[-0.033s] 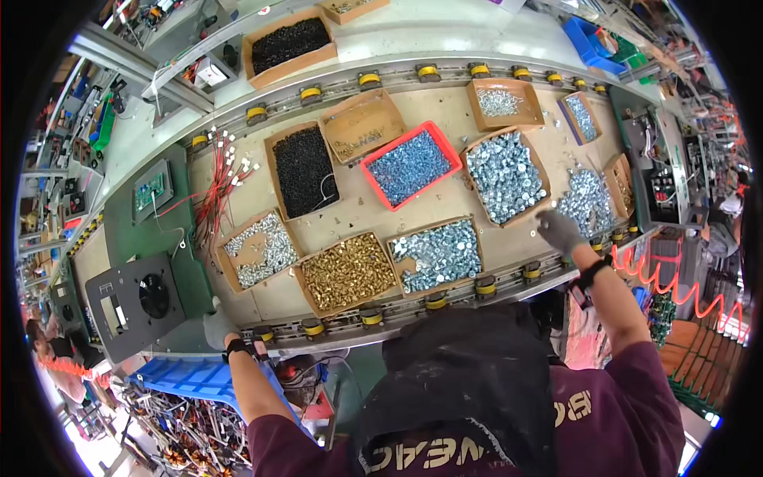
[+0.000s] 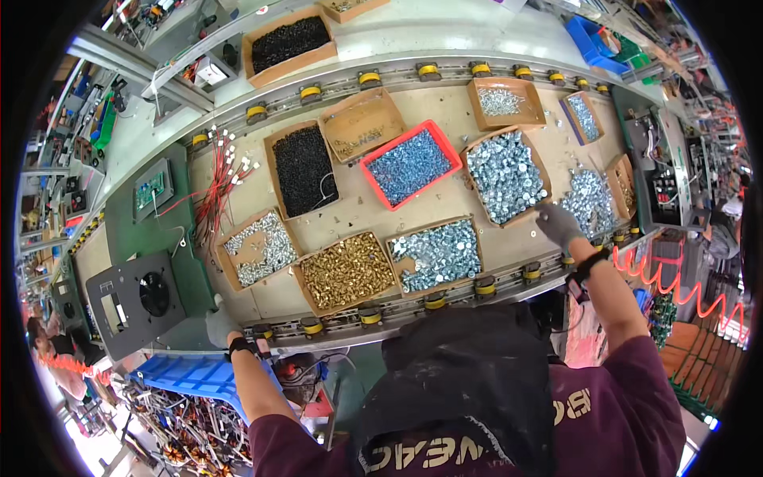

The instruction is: Assemble an electronic unit by installing internal boards and wiring, then securing the metal housing using a pneumatic screwdriver.

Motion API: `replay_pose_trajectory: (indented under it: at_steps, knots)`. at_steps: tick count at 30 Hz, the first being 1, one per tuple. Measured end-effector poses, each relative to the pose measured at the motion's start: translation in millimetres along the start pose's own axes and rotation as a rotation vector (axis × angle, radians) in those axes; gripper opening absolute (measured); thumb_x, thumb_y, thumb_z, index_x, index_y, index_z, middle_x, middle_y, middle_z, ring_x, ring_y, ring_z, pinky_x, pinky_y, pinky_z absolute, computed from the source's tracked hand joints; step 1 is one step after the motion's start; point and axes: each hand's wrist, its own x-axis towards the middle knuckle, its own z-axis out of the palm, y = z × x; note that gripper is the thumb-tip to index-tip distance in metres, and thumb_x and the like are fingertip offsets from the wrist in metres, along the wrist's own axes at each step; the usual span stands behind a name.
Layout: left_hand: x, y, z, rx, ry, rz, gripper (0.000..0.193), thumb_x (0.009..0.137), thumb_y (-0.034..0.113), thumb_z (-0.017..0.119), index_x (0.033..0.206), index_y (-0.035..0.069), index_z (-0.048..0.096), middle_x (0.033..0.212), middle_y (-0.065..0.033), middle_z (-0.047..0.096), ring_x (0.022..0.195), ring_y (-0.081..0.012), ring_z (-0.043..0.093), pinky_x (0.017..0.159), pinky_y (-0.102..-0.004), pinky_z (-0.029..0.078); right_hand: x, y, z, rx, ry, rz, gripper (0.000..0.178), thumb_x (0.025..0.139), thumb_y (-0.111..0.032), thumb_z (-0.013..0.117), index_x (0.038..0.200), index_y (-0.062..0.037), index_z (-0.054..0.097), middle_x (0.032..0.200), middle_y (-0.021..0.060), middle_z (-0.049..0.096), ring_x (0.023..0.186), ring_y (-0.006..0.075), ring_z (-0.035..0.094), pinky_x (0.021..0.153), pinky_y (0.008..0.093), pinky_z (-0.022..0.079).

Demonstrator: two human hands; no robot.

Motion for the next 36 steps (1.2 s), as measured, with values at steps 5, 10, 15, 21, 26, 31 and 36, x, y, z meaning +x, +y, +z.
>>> replay_pose_trajectory:
  at_steps: [5, 10, 15, 21, 26, 31, 36]
  knots:
    - [-66.8, 34.8, 70.0, 0.347, -0.284, 1.1, 0.042, 0.086, 0.045, 0.051, 0.105, 0.01, 0.066, 0.101, -0.0144, 0.067, 0.09, -0.0335, 0.065, 0.076, -0.0445, 0.051, 82.9, 16.6, 23.8, -0.064, 0.149, -0.104, 0.025, 0.081, -0.015, 0.056, 0.105, -0.0133, 0.062, 0.103, 0.0152, 0.062, 0.094, 0.0343, 0.06, 0.082, 0.0425, 0.049]
    - [-155.8, 66.2, 62.3, -0.213, -0.034, 0.043, 0.035, 0.082, 0.031, 0.056, 0.114, 0.016, 0.062, 0.105, -0.0155, 0.065, 0.094, -0.0349, 0.063, 0.079, -0.0434, 0.05, 123.0, 27.4, 49.0, -0.26, 0.22, -0.323, 0.02, 0.078, -0.006, 0.051, 0.092, -0.0051, 0.066, 0.089, 0.0205, 0.062, 0.092, 0.036, 0.059, 0.08, 0.0465, 0.047]
    - [-91.6, 27.8, -2.0, -0.022, 0.217, 0.043, 0.061, 0.078, 0.033, 0.063, 0.132, 0.01, 0.046, 0.143, -0.0132, 0.038, 0.128, -0.0291, 0.04, 0.101, -0.04, 0.037, 146.4, 44.2, 53.3, -0.208, 0.134, -0.429, 0.028, 0.078, -0.005, 0.05, 0.104, -0.0086, 0.062, 0.098, 0.0181, 0.061, 0.094, 0.0371, 0.057, 0.081, 0.0459, 0.046]
    - [-35.0, 15.6, 15.7, 0.021, 0.107, -0.089, 0.079, 0.078, 0.042, 0.063, 0.142, 0.009, 0.03, 0.147, -0.0123, 0.031, 0.132, -0.0289, 0.035, 0.106, -0.0397, 0.032, 155.6, 56.7, 54.4, -0.269, 0.069, -0.434, 0.045, 0.071, -0.001, 0.053, 0.114, -0.0094, 0.058, 0.101, 0.0188, 0.058, 0.096, 0.0386, 0.054, 0.082, 0.0463, 0.045]
    - [8.0, 3.6, -7.2, 0.0, -0.021, -0.144, 0.074, 0.078, 0.04, 0.06, 0.14, 0.009, 0.034, 0.147, -0.0106, 0.033, 0.132, -0.0266, 0.036, 0.106, -0.0362, 0.034, 156.0, 61.5, 54.0, -0.311, 0.116, -0.549, 0.029, 0.068, -0.003, 0.061, 0.096, -0.0086, 0.056, 0.095, 0.0167, 0.057, 0.091, 0.0378, 0.054, 0.076, 0.0478, 0.045]
    - [27.3, 0.0, -21.7, -0.036, -0.095, -0.175, 0.069, 0.076, 0.034, 0.058, 0.137, 0.009, 0.04, 0.145, -0.0109, 0.036, 0.129, -0.0267, 0.042, 0.103, -0.0355, 0.038, 158.5, 64.5, 52.5, -0.324, 0.086, -0.593, 0.027, 0.066, -0.004, 0.063, 0.092, -0.008, 0.054, 0.094, 0.0171, 0.056, 0.089, 0.0382, 0.054, 0.074, 0.0486, 0.044]
    - [23.9, -5.7, -21.1, -0.021, -0.05, -0.131, 0.066, 0.075, 0.033, 0.057, 0.134, 0.008, 0.043, 0.142, -0.0114, 0.04, 0.126, -0.0282, 0.045, 0.102, -0.0361, 0.039, 156.9, 64.0, 52.0, -0.295, 0.148, -0.642, 0.024, 0.066, -0.005, 0.063, 0.088, -0.0075, 0.054, 0.091, 0.019, 0.055, 0.086, 0.04, 0.054, 0.072, 0.0496, 0.043]
